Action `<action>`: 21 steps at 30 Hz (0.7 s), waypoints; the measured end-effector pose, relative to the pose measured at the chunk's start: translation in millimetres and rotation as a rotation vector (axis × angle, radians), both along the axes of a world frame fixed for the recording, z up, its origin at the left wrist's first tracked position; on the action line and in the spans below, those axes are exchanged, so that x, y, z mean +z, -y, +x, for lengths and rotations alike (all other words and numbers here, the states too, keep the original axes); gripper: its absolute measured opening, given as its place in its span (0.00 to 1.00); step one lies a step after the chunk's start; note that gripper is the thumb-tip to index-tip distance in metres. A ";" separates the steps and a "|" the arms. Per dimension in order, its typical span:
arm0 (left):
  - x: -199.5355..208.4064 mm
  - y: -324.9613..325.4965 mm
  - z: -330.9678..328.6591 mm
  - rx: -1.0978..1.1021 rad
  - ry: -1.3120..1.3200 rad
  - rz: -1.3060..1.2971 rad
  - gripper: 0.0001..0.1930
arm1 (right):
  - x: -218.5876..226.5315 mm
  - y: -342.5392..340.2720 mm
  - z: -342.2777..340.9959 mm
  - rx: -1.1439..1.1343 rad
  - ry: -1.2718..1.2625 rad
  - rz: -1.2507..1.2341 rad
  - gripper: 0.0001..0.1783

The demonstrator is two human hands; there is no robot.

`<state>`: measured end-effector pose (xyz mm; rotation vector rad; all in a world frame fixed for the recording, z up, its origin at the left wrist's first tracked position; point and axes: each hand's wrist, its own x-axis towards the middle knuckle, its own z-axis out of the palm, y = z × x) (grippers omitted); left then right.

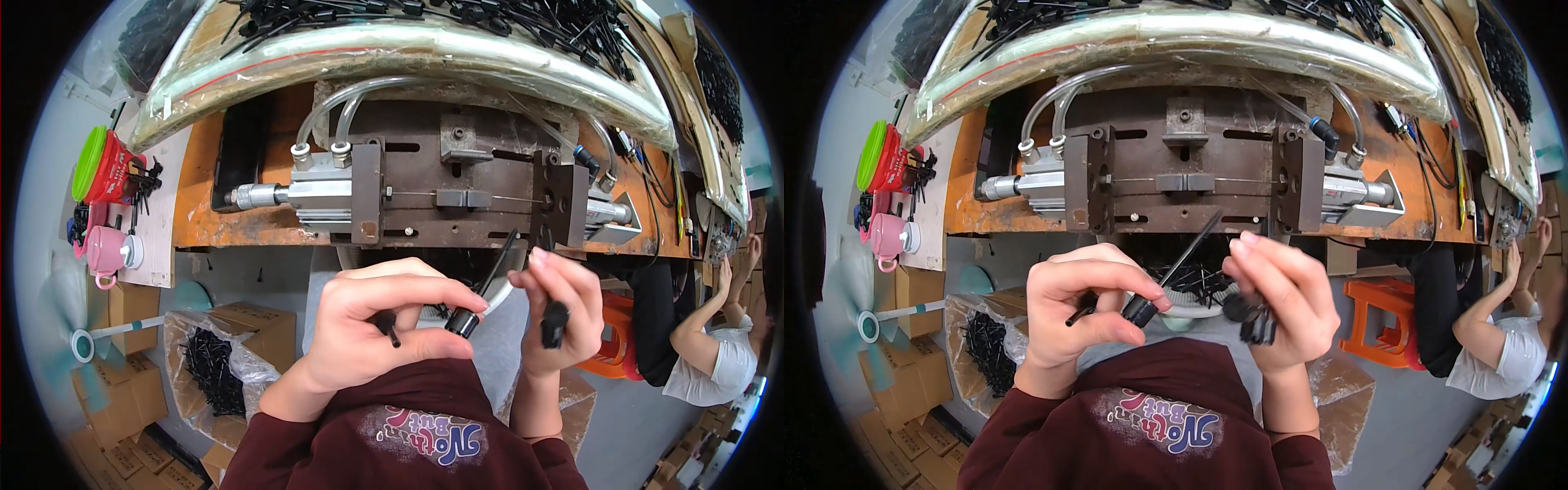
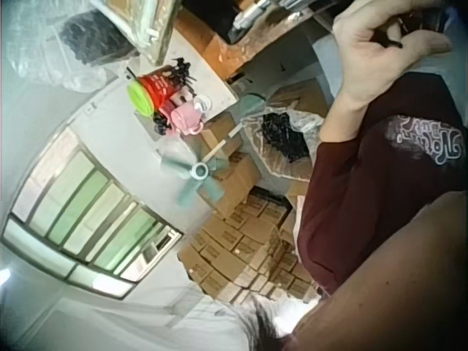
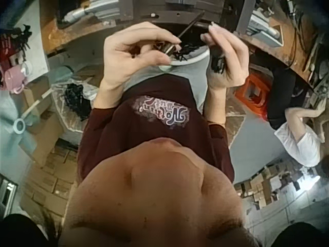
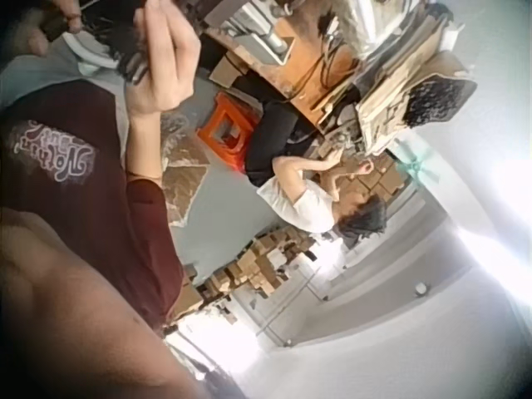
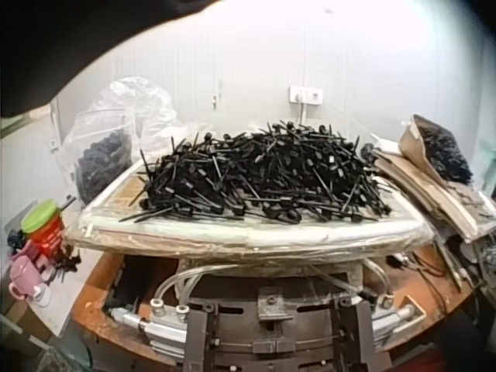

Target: Assemble small black plastic components using a press machine at a workshop bench.

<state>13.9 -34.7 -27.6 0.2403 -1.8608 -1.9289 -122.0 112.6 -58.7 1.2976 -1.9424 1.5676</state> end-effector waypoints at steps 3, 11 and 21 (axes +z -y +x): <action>-0.5 -2.4 0.2 0.058 -0.016 -0.233 0.18 | -1.0 4.2 -2.5 0.062 0.180 -0.059 0.12; -31.2 -8.0 -18.9 0.337 0.086 -1.025 0.15 | -2.6 0.0 -4.7 0.094 0.410 -0.103 0.09; -28.2 -8.5 -32.5 0.341 0.192 -1.210 0.12 | 1.2 -1.0 -3.2 0.085 0.374 -0.056 0.10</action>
